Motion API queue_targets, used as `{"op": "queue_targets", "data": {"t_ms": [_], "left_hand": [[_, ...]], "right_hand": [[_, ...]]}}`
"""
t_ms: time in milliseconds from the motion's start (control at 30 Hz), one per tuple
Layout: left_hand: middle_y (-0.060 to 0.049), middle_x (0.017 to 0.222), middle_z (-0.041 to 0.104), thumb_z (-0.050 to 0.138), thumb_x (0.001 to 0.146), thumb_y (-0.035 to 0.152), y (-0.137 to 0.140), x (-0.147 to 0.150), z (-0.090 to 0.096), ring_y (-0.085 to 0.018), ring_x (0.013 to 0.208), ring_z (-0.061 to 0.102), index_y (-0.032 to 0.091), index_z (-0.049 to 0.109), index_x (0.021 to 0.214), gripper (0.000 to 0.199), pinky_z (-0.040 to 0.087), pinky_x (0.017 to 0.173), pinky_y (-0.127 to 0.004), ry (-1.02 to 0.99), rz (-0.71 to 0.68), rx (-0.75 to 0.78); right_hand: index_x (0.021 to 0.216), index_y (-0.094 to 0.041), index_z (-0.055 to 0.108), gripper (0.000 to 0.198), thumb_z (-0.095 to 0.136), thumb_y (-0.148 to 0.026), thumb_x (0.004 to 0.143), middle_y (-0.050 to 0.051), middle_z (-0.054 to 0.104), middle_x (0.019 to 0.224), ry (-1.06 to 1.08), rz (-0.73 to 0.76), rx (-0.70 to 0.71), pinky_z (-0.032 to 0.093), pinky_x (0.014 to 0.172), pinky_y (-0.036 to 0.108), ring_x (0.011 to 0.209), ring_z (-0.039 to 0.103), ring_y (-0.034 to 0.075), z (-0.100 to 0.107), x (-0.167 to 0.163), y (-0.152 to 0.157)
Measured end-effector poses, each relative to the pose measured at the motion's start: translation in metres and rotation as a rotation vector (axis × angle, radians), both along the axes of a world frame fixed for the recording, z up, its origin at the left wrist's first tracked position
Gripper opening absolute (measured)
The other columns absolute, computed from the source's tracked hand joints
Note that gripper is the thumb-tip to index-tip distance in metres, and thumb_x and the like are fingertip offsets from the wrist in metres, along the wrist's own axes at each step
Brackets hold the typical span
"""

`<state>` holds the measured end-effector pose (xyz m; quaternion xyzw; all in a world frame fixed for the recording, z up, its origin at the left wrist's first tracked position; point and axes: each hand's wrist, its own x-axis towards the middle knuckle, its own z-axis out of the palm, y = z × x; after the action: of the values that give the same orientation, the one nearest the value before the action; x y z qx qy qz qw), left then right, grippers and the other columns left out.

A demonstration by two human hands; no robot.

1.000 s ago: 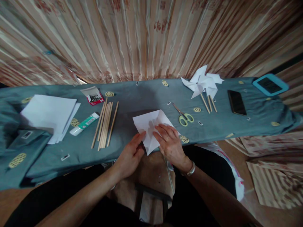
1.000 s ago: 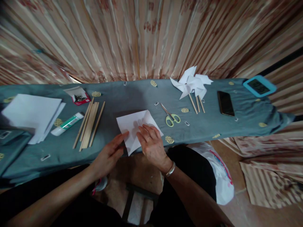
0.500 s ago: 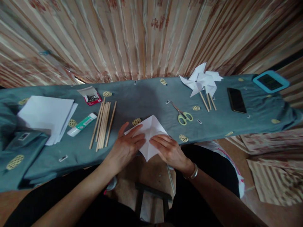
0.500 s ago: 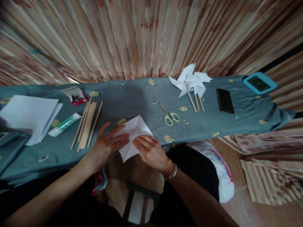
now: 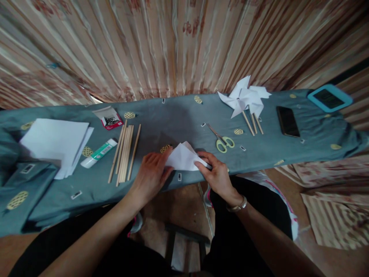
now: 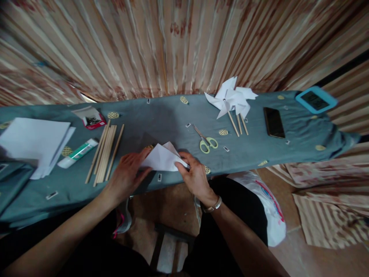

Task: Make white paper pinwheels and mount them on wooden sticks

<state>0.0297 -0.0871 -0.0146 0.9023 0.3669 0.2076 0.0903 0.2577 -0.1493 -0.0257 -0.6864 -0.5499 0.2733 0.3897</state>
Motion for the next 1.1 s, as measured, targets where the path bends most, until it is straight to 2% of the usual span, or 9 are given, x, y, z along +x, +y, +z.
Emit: {"op": "queue_targets", "data": {"t_ms": [100,267,400,467,533,633,900,1033,1100], "left_hand": [[-0.016,0.147,0.052,0.046,0.098,0.015,-0.017,0.009,0.004,-0.029,0.142,0.039,0.013,0.039,0.144,0.047,0.029,0.117,-0.05,0.054,-0.125,0.17],[-0.012,0.151,0.049,0.046,0.097,0.015,-0.044,0.02,-0.01,-0.028,0.149,0.027,0.011,0.039,0.145,0.049,0.012,0.123,-0.053,0.158,-0.206,0.172],[-0.019,0.154,0.041,0.051,0.095,0.019,-0.029,0.014,-0.018,-0.034,0.149,0.027,0.015,0.027,0.152,0.062,0.031,0.116,-0.056,0.0,-0.076,0.107],[-0.021,0.15,0.046,0.052,0.094,0.02,-0.012,0.005,-0.019,-0.03,0.139,0.045,0.013,0.018,0.155,0.07,0.045,0.108,-0.048,-0.081,-0.041,0.002],[-0.019,0.133,0.062,0.053,0.093,0.02,0.003,-0.004,-0.019,-0.028,0.118,0.062,0.011,0.038,0.146,0.056,0.052,0.097,-0.046,-0.112,-0.048,-0.028],[-0.012,0.118,0.071,0.054,0.091,0.017,0.013,-0.011,-0.017,-0.028,0.109,0.065,0.016,0.067,0.11,0.024,0.05,0.095,-0.049,-0.033,-0.1,-0.018],[-0.007,0.09,0.074,0.057,0.087,0.015,0.003,-0.006,0.006,-0.027,0.09,0.066,0.017,0.073,0.089,0.015,0.051,0.08,-0.045,0.112,-0.106,-0.132],[-0.007,0.095,0.073,0.057,0.091,0.024,0.006,-0.009,0.009,-0.023,0.084,0.07,0.016,0.071,0.093,0.017,0.056,0.076,-0.039,0.096,-0.072,-0.264],[-0.012,0.108,0.071,0.057,0.092,0.031,0.004,-0.007,0.012,-0.025,0.09,0.07,0.012,0.066,0.111,0.028,0.058,0.078,-0.039,0.049,-0.029,-0.177]], "right_hand": [[0.115,-0.022,0.067,0.031,0.067,-0.036,0.086,0.005,0.079,0.093,0.0,-0.002,-0.007,0.058,0.076,0.035,0.086,0.075,0.025,0.0,0.0,0.001],[0.112,-0.021,0.068,0.029,0.067,-0.032,0.084,0.005,0.079,0.094,-0.017,-0.014,0.0,0.057,0.079,0.034,0.087,0.075,0.024,0.001,-0.001,0.002],[0.112,-0.021,0.068,0.029,0.067,-0.031,0.084,0.003,0.079,0.09,0.057,-0.003,-0.068,0.056,0.076,0.032,0.082,0.074,0.022,0.004,0.001,0.001],[0.108,-0.021,0.07,0.025,0.066,-0.03,0.085,0.003,0.078,0.094,0.077,0.028,-0.057,0.055,0.077,0.031,0.084,0.073,0.021,0.004,0.003,0.0],[0.098,-0.022,0.072,0.017,0.065,-0.029,0.085,0.003,0.077,0.093,0.059,0.074,-0.025,0.053,0.077,0.031,0.084,0.072,0.02,0.003,0.007,-0.001],[0.086,-0.022,0.072,0.009,0.065,-0.028,0.085,0.002,0.074,0.083,-0.025,0.125,0.006,0.049,0.071,0.03,0.077,0.068,0.019,0.005,0.013,-0.003],[0.085,-0.02,0.072,0.012,0.064,-0.029,0.087,0.002,0.07,0.078,-0.056,0.226,-0.022,0.045,0.066,0.028,0.072,0.063,0.017,0.012,0.024,-0.006],[0.084,-0.02,0.072,0.021,0.061,-0.035,0.091,0.001,0.071,0.077,-0.033,0.224,-0.054,0.043,0.065,0.027,0.07,0.063,0.016,0.009,0.024,-0.004],[0.083,-0.02,0.072,0.02,0.061,-0.035,0.091,0.0,0.07,0.074,-0.037,0.193,-0.061,0.042,0.063,0.026,0.067,0.062,0.015,0.009,0.022,-0.003]]}}
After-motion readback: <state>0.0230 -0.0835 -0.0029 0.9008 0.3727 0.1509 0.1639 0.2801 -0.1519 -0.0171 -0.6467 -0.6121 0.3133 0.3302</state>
